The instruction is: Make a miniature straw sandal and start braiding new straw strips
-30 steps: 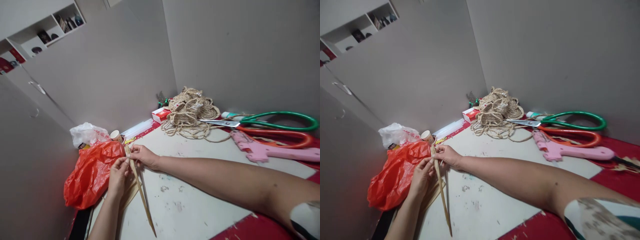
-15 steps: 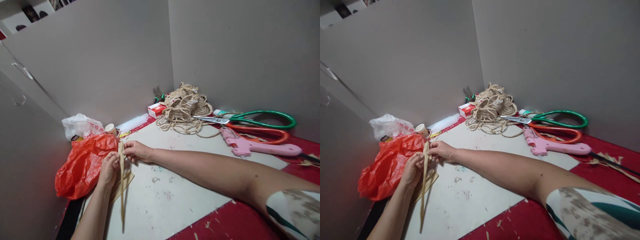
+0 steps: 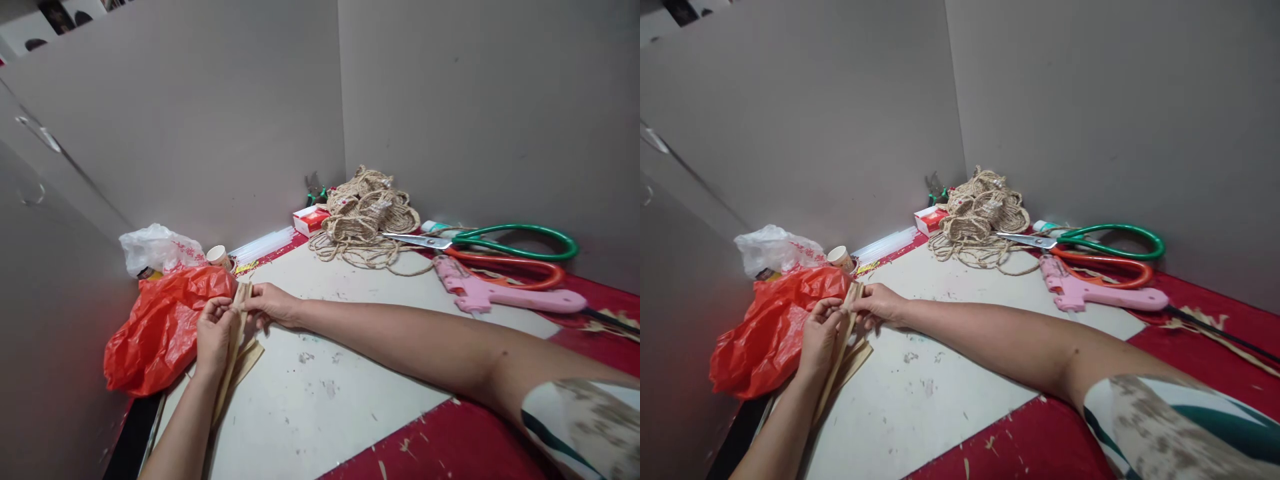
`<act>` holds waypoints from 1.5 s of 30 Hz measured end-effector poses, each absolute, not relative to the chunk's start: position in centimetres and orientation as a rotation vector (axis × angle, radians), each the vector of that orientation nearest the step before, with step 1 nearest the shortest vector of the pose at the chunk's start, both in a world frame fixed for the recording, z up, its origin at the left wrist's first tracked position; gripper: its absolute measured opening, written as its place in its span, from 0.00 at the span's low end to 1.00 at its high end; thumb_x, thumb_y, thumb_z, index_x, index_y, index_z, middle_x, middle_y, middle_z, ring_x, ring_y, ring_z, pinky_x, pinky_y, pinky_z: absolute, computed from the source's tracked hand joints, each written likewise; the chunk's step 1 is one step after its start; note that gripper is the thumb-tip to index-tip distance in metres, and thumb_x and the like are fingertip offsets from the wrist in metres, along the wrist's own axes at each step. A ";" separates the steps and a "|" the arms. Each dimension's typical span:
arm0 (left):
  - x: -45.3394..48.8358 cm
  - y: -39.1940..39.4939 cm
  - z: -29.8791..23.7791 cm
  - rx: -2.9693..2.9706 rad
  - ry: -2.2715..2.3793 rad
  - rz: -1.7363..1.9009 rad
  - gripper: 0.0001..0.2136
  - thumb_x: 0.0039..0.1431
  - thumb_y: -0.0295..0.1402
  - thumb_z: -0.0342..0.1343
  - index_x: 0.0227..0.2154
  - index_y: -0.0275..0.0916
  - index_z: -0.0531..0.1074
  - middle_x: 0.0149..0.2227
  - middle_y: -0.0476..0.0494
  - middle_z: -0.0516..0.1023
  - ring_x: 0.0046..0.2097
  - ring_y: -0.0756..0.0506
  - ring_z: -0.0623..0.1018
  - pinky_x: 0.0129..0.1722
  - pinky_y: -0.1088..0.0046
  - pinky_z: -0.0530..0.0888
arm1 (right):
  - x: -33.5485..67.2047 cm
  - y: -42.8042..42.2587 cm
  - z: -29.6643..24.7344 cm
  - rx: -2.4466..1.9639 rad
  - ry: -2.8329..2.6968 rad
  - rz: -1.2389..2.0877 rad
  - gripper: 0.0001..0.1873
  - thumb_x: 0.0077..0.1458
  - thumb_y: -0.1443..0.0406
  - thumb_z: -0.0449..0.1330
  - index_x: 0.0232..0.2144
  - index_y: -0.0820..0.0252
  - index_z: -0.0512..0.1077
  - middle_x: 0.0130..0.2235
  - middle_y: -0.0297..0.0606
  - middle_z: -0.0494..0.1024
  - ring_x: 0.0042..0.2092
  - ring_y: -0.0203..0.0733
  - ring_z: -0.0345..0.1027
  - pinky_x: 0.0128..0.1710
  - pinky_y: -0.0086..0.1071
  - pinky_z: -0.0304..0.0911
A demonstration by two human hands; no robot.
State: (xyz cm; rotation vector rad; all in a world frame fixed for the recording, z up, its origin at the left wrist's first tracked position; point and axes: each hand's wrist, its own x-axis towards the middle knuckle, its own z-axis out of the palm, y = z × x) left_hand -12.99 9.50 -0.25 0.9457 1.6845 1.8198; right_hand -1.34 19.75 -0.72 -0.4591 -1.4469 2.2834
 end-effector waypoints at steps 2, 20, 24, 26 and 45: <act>-13.1 9.5 -0.2 0.903 1.715 1.843 0.14 0.41 0.31 0.66 0.32 0.38 0.70 0.24 0.55 0.72 0.23 0.54 0.70 0.26 0.79 0.66 | -1.5 19.9 -0.8 -0.443 -1.416 2.304 0.07 0.45 0.74 0.60 0.31 0.66 0.71 0.24 0.33 0.74 0.22 0.30 0.67 0.16 0.20 0.62; -13.0 9.4 -0.5 1.031 1.671 1.675 0.18 0.45 0.41 0.67 0.35 0.36 0.72 0.31 0.46 0.78 0.28 0.50 0.76 0.29 0.76 0.71 | -1.8 20.2 -2.1 -0.247 -1.601 2.183 0.11 0.43 0.71 0.61 0.33 0.63 0.69 0.22 0.28 0.71 0.20 0.30 0.65 0.14 0.20 0.61; -13.2 9.4 -0.5 0.939 1.653 1.753 0.15 0.46 0.41 0.66 0.31 0.37 0.70 0.26 0.51 0.74 0.23 0.54 0.71 0.25 0.79 0.68 | -1.7 20.2 -1.8 -0.292 -1.594 2.204 0.08 0.44 0.71 0.61 0.31 0.62 0.68 0.20 0.27 0.71 0.16 0.28 0.60 0.11 0.19 0.56; -13.1 9.4 -0.4 0.913 1.632 1.781 0.16 0.48 0.43 0.65 0.30 0.37 0.69 0.26 0.51 0.73 0.23 0.54 0.71 0.24 0.80 0.67 | -1.6 20.2 -1.5 -0.344 -1.577 2.209 0.07 0.45 0.71 0.60 0.31 0.62 0.67 0.18 0.26 0.70 0.14 0.28 0.58 0.10 0.19 0.53; -13.4 9.5 -0.8 1.041 1.657 1.590 0.15 0.43 0.36 0.68 0.33 0.37 0.71 0.27 0.51 0.74 0.26 0.53 0.71 0.28 0.79 0.67 | -1.6 20.5 -1.4 -0.533 -1.555 2.198 0.04 0.49 0.73 0.56 0.29 0.62 0.65 0.13 0.25 0.66 0.12 0.28 0.54 0.10 0.19 0.50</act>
